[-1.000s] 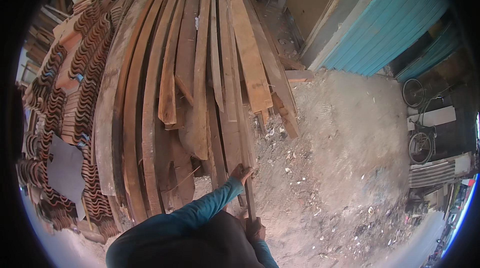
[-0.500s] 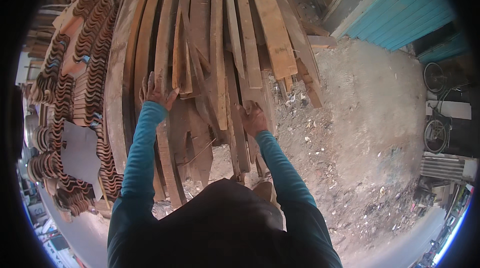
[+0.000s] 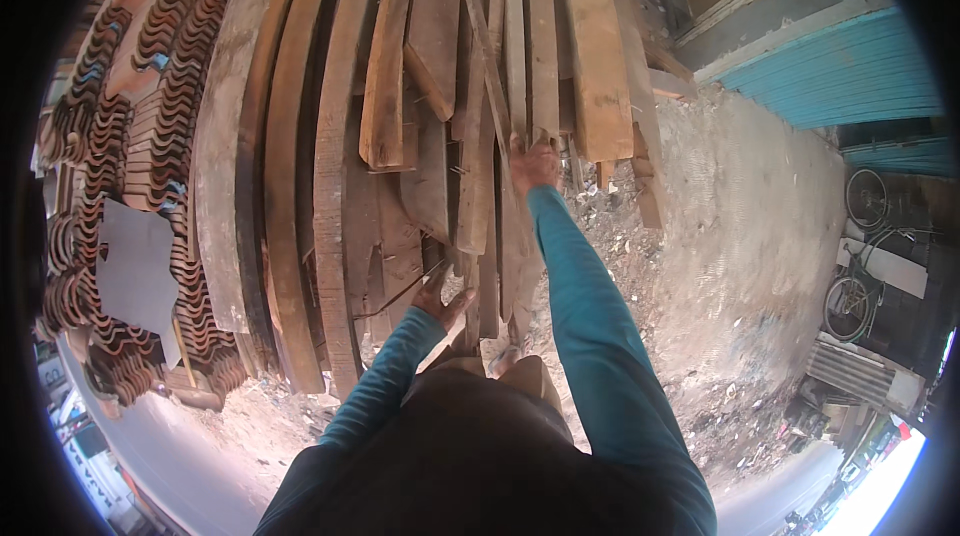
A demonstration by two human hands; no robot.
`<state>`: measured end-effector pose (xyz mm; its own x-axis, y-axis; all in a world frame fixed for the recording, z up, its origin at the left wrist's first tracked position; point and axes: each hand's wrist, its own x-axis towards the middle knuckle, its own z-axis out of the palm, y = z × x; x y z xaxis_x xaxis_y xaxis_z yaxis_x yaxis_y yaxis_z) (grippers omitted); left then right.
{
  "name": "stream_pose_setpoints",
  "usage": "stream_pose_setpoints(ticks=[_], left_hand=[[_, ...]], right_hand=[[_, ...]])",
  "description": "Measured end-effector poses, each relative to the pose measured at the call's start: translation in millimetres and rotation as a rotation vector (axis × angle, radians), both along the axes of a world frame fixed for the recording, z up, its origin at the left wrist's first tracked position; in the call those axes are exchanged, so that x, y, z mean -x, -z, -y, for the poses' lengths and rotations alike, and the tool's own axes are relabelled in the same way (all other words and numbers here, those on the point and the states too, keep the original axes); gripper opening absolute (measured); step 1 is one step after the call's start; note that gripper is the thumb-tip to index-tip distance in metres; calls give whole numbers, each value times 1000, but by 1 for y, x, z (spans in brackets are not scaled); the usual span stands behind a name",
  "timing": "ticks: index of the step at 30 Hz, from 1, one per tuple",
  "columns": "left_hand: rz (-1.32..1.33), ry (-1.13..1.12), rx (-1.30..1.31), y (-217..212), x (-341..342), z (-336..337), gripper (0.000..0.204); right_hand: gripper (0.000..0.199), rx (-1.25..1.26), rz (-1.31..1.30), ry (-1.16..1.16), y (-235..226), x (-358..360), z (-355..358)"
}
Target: The person picks up wooden boards from a pile by hand and places them onto a wooden stand one by one.
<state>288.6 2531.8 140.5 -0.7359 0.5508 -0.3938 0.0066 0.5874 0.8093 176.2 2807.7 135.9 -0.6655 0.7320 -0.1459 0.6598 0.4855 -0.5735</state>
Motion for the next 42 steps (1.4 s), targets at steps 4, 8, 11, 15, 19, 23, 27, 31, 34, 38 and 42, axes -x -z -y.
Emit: stream_pose_setpoints(ticks=[4, 8, 11, 15, 19, 23, 27, 31, 34, 38, 42], left_hand=[[404, -145, -75, 71, -42, -70, 92], [591, -469, -201, 117, -25, -123, 90], [969, -639, -666, 127, -16, -136, 50], [931, -648, -596, 94, -24, -106, 40], [890, -705, -637, 62, -17, -55, 37], [763, -778, -633, 46, -16, -29, 39], [767, -743, -667, 55, -18, -29, 40], [764, -735, -613, 49, -11, -25, 39], [854, -722, -612, 68, -7, -12, 49], [813, -740, -632, 56, -3, -18, 48], [817, -793, -598, 65, -3, -35, 44]], right_hand=[[53, 170, -154, 27, 44, 10, 5], [54, 287, -157, 67, 30, 17, 27], [59, 90, -168, 85, 25, 23, 23], [59, 154, -15, 36, 30, 20, -12], [50, 361, -62, 31, 67, 32, -49], [43, 781, -164, 90, 73, 60, -30], [43, 794, -58, 93, 74, 62, -45], [52, 481, -17, -39, 49, 47, -82], [55, 523, 57, -160, -31, 48, -72], [29, 492, -45, -203, -173, 34, -46], [26, 604, -369, -128, -259, 6, -76]])
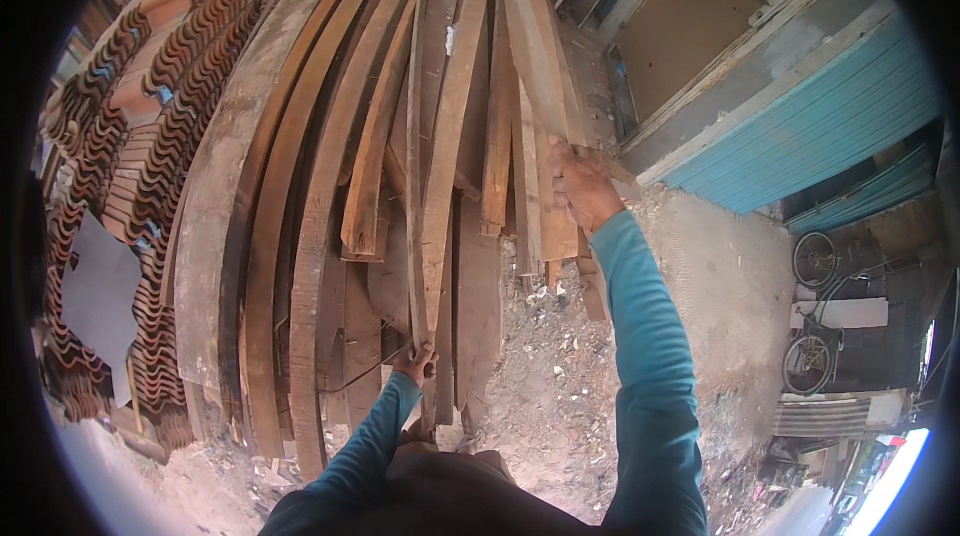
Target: The person picks up wooden boards from a pile by hand and places them onto a wooden stand one by one.
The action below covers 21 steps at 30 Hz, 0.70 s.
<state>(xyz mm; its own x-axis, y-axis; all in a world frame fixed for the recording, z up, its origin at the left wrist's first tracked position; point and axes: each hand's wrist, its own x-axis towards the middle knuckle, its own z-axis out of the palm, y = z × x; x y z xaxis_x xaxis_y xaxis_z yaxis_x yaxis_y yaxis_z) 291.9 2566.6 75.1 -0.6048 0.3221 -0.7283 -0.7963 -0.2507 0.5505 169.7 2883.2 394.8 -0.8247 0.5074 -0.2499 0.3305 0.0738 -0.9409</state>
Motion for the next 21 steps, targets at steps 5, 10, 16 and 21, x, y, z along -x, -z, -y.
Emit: stream_pose_setpoints(ticks=[5, 10, 16, 21], left_hand=[[3, 15, -67, 15, 0, 11, 53], [10, 38, -105, 9, -3, 29, 54], [-696, 291, 672, -27, -16, 20, 55], [-269, 586, -367, -113, -44, -51, 78]], right_hand=[[38, 260, -95, -16, -59, -52, -13], [37, 244, -12, 86, -46, -163, 25], [31, 399, -41, 209, -50, -267, 90], [30, 601, -10, 131, -43, -292, 152]])
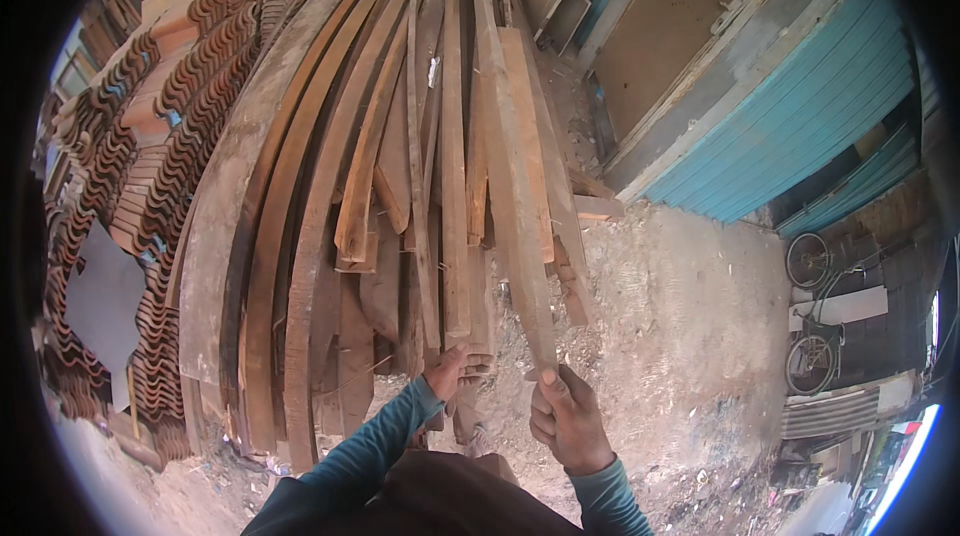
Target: The person picks up wooden boards from a pile by hand and places them onto a wooden stand one by one.
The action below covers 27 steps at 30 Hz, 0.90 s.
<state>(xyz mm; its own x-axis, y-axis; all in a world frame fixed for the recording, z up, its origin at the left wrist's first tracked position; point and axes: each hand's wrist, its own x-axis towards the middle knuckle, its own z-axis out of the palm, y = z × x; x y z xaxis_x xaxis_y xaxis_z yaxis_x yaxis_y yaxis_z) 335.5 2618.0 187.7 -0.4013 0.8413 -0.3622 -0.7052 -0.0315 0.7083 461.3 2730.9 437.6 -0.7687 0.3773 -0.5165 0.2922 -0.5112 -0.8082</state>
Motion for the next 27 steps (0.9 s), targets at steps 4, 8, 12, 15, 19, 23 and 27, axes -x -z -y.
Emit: stream_pose_setpoints(ticks=[4, 8, 12, 15, 19, 23, 27], left_hand=[[319, -41, -279, -93, -18, -33, 81], [528, -89, -444, -83, -46, -33, 75], [505, -162, -206, -76, -72, -16, 58], [378, -195, -82, -105, -57, 5, 55], [517, -101, -233, -189, -80, 60, 50], [551, -51, -220, -203, -141, 115, 42], [209, -279, 322, -176, -226, 168, 35]], right_hand=[[30, -105, -5, -148, 49, -42, 42], [30, -16, -36, -214, 77, -97, 50], [35, -374, -117, -490, 100, -145, 31], [37, -406, -161, -474, 122, -185, 15], [37, -303, -103, -416, 123, -226, 4], [39, -440, -182, -490, 132, -250, 6], [39, -321, -106, -489, 138, -255, 20]])
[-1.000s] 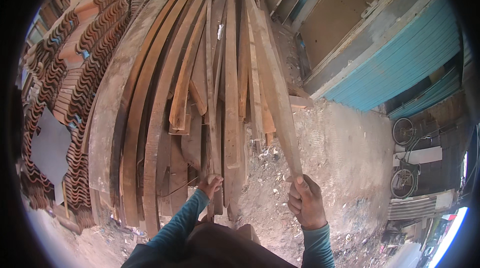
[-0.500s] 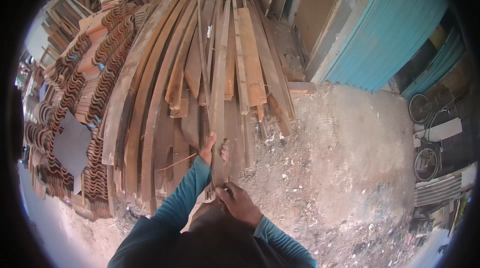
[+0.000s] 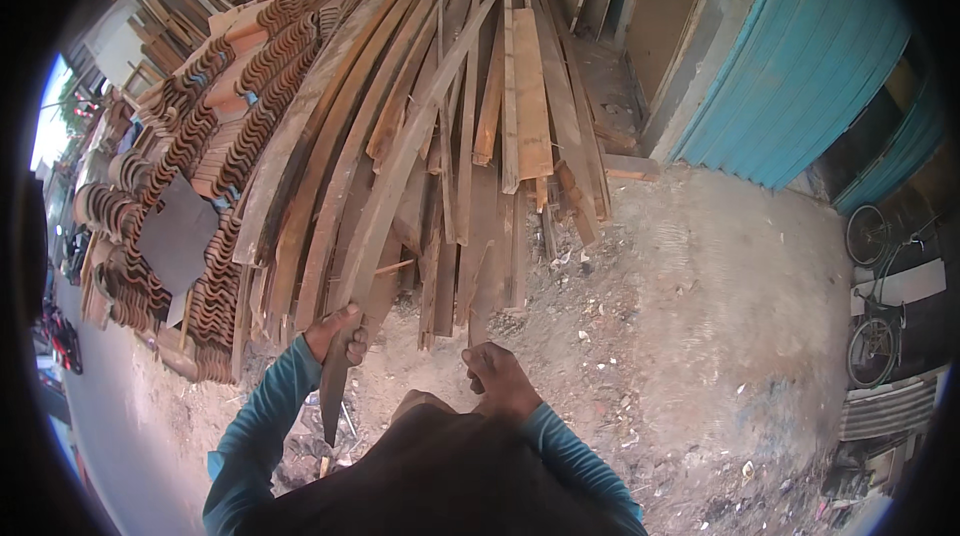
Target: The person picks up wooden boards from a pile by hand and places them onto a wooden stand one by one.
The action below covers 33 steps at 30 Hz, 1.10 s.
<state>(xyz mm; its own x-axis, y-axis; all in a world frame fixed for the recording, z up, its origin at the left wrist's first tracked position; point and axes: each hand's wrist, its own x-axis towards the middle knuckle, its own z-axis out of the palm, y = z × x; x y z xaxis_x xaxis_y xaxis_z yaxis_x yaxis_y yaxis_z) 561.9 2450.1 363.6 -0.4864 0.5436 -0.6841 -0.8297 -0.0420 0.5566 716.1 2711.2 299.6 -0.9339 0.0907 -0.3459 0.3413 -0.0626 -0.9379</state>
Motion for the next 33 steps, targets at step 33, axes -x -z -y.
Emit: stream_pose_setpoints(ticks=[33], left_hand=[[-224, 4, 631, 52, -366, 95, 55]], right_hand=[[64, 665, 7, 18, 86, 308, -31]])
